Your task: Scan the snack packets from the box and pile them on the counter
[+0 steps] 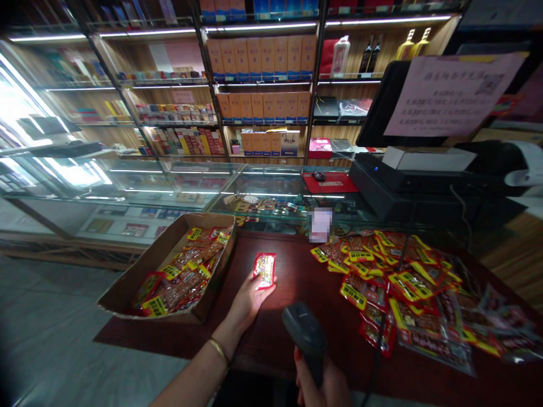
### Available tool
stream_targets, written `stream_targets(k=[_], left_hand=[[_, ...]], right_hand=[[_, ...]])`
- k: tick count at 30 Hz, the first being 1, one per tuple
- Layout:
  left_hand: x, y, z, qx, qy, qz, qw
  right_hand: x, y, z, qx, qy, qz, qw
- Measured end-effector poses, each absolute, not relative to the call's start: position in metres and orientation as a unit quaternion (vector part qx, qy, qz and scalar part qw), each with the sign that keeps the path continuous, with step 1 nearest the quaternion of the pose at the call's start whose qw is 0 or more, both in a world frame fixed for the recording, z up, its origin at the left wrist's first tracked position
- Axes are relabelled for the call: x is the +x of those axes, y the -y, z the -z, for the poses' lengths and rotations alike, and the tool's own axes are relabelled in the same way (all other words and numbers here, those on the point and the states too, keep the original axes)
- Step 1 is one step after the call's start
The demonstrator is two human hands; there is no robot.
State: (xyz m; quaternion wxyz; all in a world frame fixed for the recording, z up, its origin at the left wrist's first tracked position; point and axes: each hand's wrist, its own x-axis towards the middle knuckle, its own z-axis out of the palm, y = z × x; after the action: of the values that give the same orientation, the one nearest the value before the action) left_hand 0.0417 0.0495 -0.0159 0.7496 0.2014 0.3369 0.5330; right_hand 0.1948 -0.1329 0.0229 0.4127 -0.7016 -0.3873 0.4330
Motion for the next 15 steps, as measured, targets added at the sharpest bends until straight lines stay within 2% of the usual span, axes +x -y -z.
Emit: stream_targets(k=[6,15], left_hand=[[0.043,-0.053,0.020,0.201,-0.367,-0.531,0.737],[0.040,-0.052,0.022,0.224,-0.331,-0.526,0.750]], right_hand=[[0.198,0.131,-0.024,-0.696,0.399,-0.422,0.421],[0.191,0.130,-0.033,-0.675,0.393,-0.441,0.443]])
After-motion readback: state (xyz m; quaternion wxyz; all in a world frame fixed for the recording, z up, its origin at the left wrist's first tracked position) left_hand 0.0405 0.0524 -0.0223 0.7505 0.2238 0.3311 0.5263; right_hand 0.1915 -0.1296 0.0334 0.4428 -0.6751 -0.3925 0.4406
